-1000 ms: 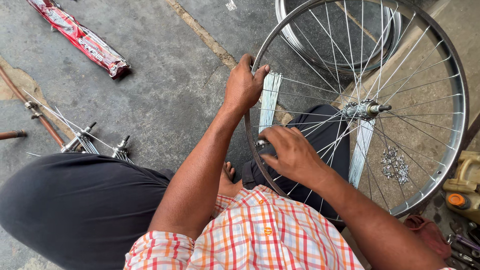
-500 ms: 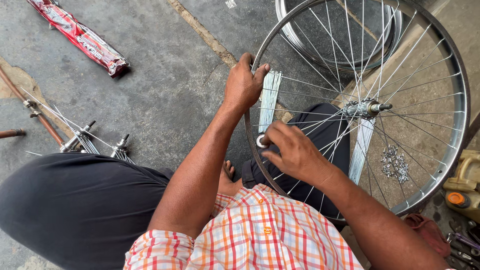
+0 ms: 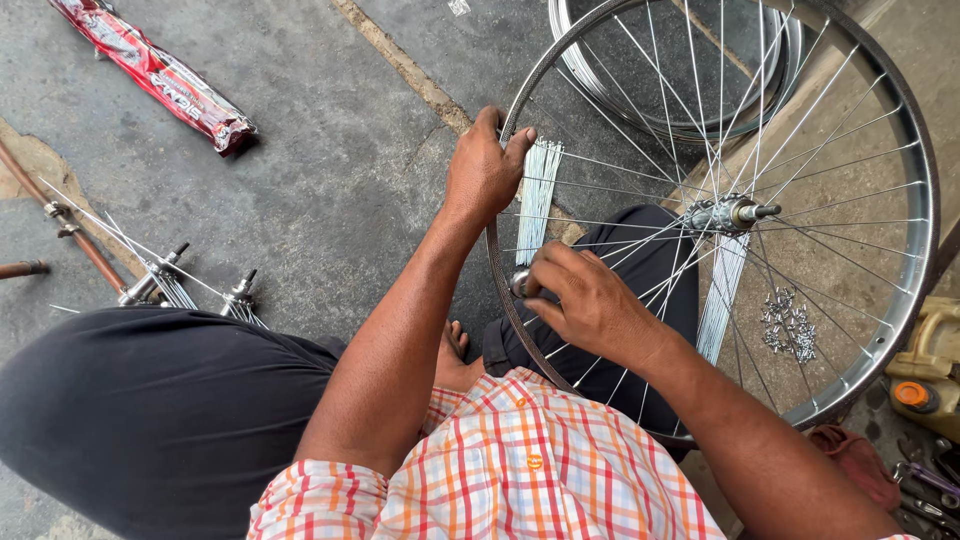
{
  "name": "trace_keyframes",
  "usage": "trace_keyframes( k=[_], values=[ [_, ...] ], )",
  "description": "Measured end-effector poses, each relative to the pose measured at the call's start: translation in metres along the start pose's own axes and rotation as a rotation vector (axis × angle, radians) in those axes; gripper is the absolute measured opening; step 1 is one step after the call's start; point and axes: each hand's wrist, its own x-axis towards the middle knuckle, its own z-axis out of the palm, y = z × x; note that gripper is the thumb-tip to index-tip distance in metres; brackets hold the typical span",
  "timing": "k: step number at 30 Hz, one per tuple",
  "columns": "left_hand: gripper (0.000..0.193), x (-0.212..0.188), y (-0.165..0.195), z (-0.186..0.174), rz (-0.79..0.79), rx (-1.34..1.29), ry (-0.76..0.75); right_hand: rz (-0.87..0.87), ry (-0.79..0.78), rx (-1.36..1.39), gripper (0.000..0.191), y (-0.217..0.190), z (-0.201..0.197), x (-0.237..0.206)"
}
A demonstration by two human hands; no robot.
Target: The person sits on the floor and installs bicycle spokes into a wheel rim, using a spoke wrench to tighten the nipples. The person works methodically around the rim, inserting and securing each spoke to the hub.
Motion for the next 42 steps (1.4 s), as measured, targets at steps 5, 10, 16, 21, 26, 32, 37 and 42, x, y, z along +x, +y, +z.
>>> trace_keyframes(
  k=[5, 10, 16, 21, 26, 32, 37, 42],
  values=[
    [0.045, 0.0, 0.003, -0.001, -0.074, -0.012, -0.05, 0.188, -0.146, -0.202, 0.047, 0.001, 0.016, 0.011],
    [0.044, -0.001, 0.004, -0.004, -0.066, -0.037, -0.05, 0.086, -0.1, -0.116, 0.052, -0.003, 0.009, 0.007],
    [0.043, -0.001, 0.004, -0.002, -0.058, -0.005, -0.061, -0.065, 0.005, -0.135, 0.037, 0.0, 0.003, -0.006],
    [0.044, -0.001, 0.001, 0.002, -0.092, -0.026, -0.084, 0.088, -0.069, -0.259, 0.04, 0.002, 0.016, 0.005],
    [0.045, -0.002, -0.003, 0.0, -0.008, -0.002, -0.01, 0.104, -0.175, -0.233, 0.044, -0.009, 0.011, 0.01],
    [0.048, 0.004, 0.001, -0.002, -0.296, -0.214, -0.2, -0.106, -0.077, -0.158, 0.036, -0.013, -0.01, -0.012],
    [0.046, 0.007, -0.01, 0.005, -0.253, -0.192, -0.144, -0.046, -0.257, -0.208, 0.024, -0.02, -0.005, -0.029],
    [0.043, 0.0, -0.024, 0.016, -0.135, -0.124, -0.033, 0.059, -0.293, -0.166, 0.013, -0.012, -0.008, -0.025]
  ],
)
